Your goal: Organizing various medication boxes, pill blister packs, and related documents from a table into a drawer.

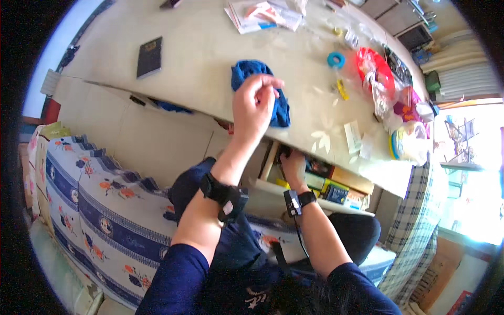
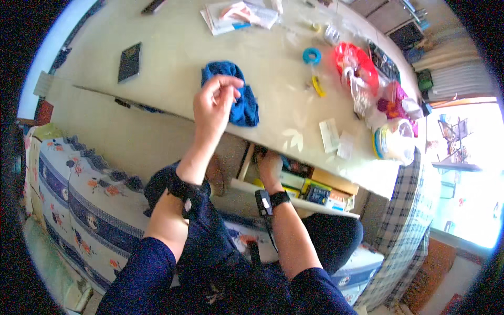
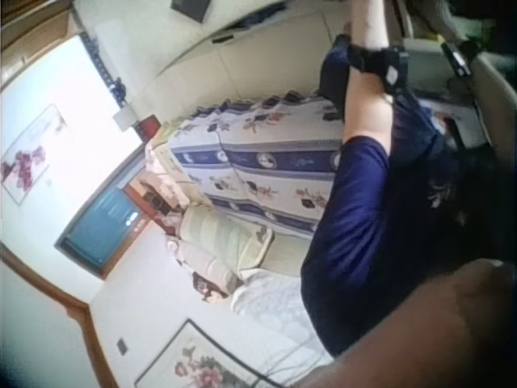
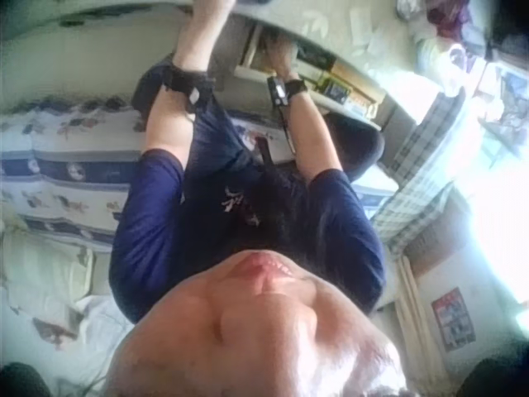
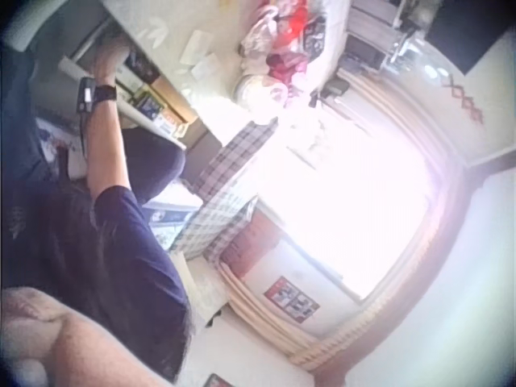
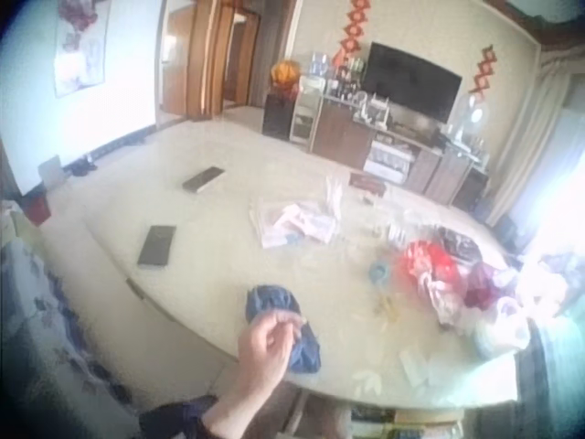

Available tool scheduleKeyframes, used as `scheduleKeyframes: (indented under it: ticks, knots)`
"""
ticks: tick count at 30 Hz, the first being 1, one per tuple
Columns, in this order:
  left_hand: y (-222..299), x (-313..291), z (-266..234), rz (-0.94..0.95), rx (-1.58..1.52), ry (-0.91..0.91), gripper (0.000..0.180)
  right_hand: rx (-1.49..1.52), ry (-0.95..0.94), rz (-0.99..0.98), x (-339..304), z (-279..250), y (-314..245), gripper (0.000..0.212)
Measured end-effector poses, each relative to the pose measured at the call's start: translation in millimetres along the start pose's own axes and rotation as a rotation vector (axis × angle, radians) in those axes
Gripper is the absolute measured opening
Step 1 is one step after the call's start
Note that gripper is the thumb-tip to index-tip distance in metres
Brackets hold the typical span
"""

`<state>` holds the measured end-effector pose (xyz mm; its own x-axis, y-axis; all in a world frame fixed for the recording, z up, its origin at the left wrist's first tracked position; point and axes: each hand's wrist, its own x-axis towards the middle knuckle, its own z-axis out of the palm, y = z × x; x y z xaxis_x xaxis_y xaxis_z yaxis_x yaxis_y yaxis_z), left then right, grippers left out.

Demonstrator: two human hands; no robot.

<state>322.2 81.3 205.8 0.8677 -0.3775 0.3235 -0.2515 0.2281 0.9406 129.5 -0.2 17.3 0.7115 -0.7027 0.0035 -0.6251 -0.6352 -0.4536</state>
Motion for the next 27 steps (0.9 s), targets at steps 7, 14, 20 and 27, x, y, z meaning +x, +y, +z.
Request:
scheduleKeyframes:
  ticks: [7,14,20,27]
  knots:
    - [6,-7,7,-0.008,-0.012,-0.013,0.013,-0.004,-0.17,-0.01,4,-27,-20,0.044]
    - [6,-6,7,-0.013,0.008,-0.021,0.014,-0.019,0.023,-0.143,12,0,16,0.045]
    - [8,-4,6,-0.018,-0.004,-0.026,0.013,0.032,0.068,-0.176,10,7,38,0.033]
    - [4,-5,0,-0.033,-0.039,0.007,0.014,0.269,-0.196,-0.183,-14,-55,-34,0.02]
